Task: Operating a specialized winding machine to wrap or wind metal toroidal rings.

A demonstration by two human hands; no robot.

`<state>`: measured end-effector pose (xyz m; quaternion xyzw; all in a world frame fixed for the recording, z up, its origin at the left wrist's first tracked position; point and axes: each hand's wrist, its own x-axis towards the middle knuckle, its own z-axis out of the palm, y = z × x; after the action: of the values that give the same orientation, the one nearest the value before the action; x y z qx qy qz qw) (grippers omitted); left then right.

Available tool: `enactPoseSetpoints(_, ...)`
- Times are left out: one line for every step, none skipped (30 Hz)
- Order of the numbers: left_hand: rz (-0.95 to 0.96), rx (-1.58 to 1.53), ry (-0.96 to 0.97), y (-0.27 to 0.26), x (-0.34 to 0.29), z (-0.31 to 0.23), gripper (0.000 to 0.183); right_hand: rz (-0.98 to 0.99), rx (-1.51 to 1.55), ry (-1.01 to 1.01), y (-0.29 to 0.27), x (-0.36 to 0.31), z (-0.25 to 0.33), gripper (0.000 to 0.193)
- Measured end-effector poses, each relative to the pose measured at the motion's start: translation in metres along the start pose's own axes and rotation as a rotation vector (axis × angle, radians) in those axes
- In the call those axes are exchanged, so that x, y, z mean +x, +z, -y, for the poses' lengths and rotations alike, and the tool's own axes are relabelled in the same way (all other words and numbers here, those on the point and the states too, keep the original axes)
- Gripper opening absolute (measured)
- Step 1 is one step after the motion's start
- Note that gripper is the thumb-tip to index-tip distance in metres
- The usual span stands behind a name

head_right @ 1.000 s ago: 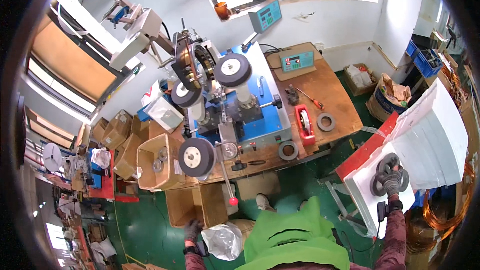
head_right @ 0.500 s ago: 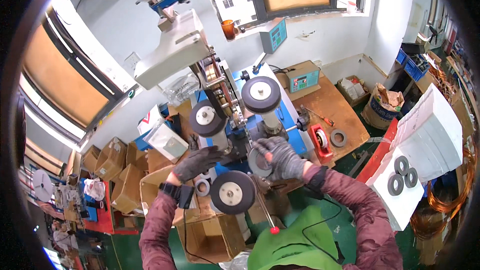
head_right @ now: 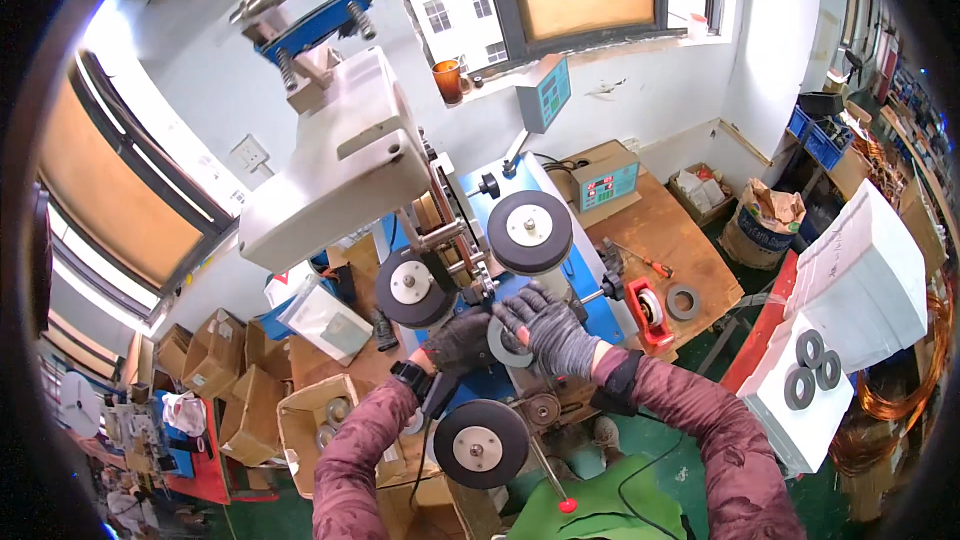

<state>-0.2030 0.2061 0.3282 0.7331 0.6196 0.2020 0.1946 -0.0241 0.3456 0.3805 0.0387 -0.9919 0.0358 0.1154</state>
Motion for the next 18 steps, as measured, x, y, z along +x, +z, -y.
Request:
enactPoseSetpoints(-0.053, -0.432, -0.088, 0.002, -0.002, -0.003, 0.046, 0.0, 0.007, 0.0, -0.002, 0.004, -0.005, 0.096)
enactPoseSetpoints(-0.109, -0.863, -0.178, 0.004, -0.005, -0.007, 0.052, -0.09, -0.023, 0.01, -0.003, 0.009, -0.011, 0.096)
enactPoseSetpoints(-0.116, -0.858, -0.193, 0.008, -0.015, -0.004, 0.052, -0.183, -0.048, 0.01, -0.008, 0.015, -0.011, 0.095)
enactPoseSetpoints(-0.167, -1.004, -0.303, 0.013, -0.022, 0.002, 0.054, -0.186, -0.084, 0.009, -0.016, 0.023, -0.012, 0.093)
enactPoseSetpoints(-0.223, -1.149, -0.414, 0.018, -0.031, 0.009, 0.055, -0.192, -0.074, -0.005, -0.017, 0.03, -0.011, 0.093)
enactPoseSetpoints(-0.222, -1.833, -0.472, -0.001, -0.026, -0.017, 0.053, -0.167, -0.042, 0.022, -0.017, 0.035, -0.015, 0.096)
enactPoseSetpoints(-0.225, -1.83, -0.474, 0.002, -0.023, -0.017, 0.053, -0.141, -0.011, 0.046, -0.017, 0.039, -0.017, 0.099)
enactPoseSetpoints(-0.316, -1.895, -0.5, 0.008, -0.018, -0.014, 0.05, -0.115, -0.025, 0.047, -0.017, 0.042, -0.018, 0.097)
enactPoseSetpoints(-0.416, -1.955, -0.524, 0.01, -0.016, -0.015, 0.047, -0.12, -0.023, 0.04, -0.008, 0.046, -0.02, 0.097)
enactPoseSetpoints(-0.417, -1.95, -0.522, 0.005, -0.009, -0.022, 0.047, -0.167, -0.085, 0.067, 0.005, 0.051, -0.025, 0.096)
enactPoseSetpoints(-0.396, -1.954, -0.38, 0.002, -0.001, -0.029, 0.049, -0.213, -0.147, 0.095, 0.018, 0.053, -0.032, 0.096)
enactPoseSetpoints(-0.389, -1.956, -0.246, 0.001, -0.001, -0.034, 0.051, -0.257, -0.022, 0.083, 0.013, 0.057, -0.031, 0.096)
enactPoseSetpoints(-0.417, -1.951, -0.25, 0.008, -0.008, -0.029, 0.051, -0.258, -0.01, 0.062, 0.007, 0.061, -0.025, 0.096)
enactPoseSetpoints(-0.432, -1.468, -0.211, 0.019, -0.015, -0.019, 0.051, -0.281, 0.035, 0.048, 0.001, 0.064, -0.019, 0.095)
enactPoseSetpoints(-0.414, -0.991, -0.171, 0.021, -0.012, -0.022, 0.051, -0.299, 0.073, 0.047, -0.003, 0.063, -0.019, 0.094)
enactPoseSetpoints(-0.423, -0.992, -0.177, 0.022, -0.01, -0.024, 0.051, -0.262, 0.055, 0.049, -0.004, 0.064, -0.021, 0.092)
enactPoseSetpoints(-0.461, -1.459, -0.288, 0.023, -0.008, -0.027, 0.048, -0.259, 0.059, 0.04, -0.004, 0.065, -0.022, 0.092)
enactPoseSetpoints(-0.476, -1.925, -0.396, 0.018, -0.003, -0.033, 0.048, -0.193, 0.005, 0.048, -0.005, 0.066, -0.024, 0.092)
